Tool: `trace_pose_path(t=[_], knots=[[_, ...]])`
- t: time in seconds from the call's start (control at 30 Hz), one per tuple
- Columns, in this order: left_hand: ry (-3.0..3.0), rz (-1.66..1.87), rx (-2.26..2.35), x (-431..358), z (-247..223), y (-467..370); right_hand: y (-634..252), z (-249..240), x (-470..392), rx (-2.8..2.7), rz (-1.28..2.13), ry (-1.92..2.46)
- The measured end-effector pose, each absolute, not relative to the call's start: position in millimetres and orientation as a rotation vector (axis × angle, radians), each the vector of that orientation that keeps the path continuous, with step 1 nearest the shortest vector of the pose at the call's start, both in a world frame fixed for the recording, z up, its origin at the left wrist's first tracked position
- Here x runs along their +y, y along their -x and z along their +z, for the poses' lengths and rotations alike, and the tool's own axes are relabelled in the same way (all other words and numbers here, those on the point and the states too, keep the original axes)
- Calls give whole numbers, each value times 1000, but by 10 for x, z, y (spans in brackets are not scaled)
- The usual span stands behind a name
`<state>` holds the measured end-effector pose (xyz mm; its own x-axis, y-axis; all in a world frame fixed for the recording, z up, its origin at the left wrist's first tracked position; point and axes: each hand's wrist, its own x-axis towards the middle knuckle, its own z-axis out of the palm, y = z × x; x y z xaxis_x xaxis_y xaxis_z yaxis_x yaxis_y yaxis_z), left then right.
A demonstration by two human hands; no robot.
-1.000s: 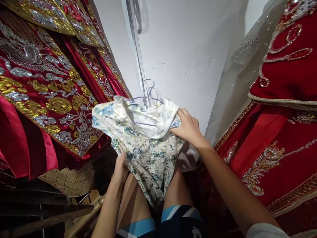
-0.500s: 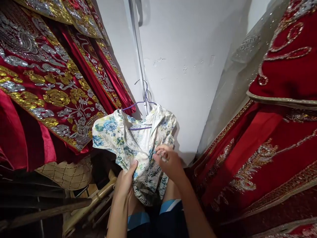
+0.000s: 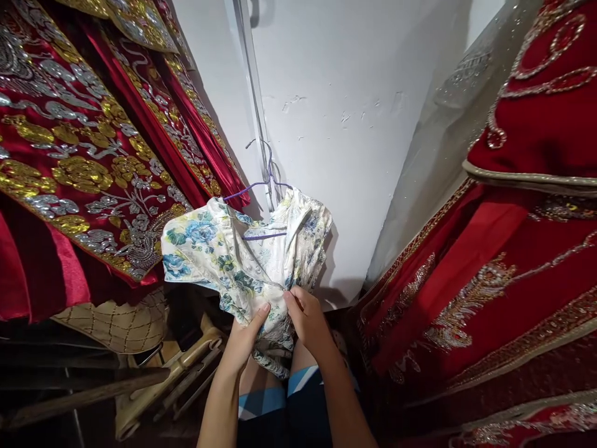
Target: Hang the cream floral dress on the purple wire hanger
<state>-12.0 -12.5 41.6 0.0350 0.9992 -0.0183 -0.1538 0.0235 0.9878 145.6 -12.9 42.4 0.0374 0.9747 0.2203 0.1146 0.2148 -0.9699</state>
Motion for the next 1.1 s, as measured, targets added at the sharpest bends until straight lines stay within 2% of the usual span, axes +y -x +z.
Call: trace_pose_path(t=[0.13,0.23,0.3,0.4,0.53,0.7,0.83,0.93,1.0,1.1], knots=[[-1139,1432,1285,-80,346,104,-1439,477,-187,-1295,970,1178],[-1157,1922,1626,-73,223,71,-1378,554,-239,-1249,1076,1177],[-1350,2150,1677,-98,152,10,-1310,597,-273,-1217,1181,1144],[-1741,1918,1402,-124,122,-122,-1209,634,-305,-1185,1273,1061],[-1868,1557,1170,-56,248,-209,-1236,746,-162,-1228,1257,1071],[-2190,1184,1179,103,453,-28,-1523,1334,481,-1076,1120,922],[-2480,794,1316,271,483,223,-1600,1911,900,-1033,1216,737],[-2555,567,1390,404,564,361,-1512,2046,947,-1066,1166,714],[-2513,670,1352,473,740,409,-1439,2005,897,-1141,1124,701],[-2387,1214,1204,567,1207,406,-1367,1931,796,-1271,1053,717]])
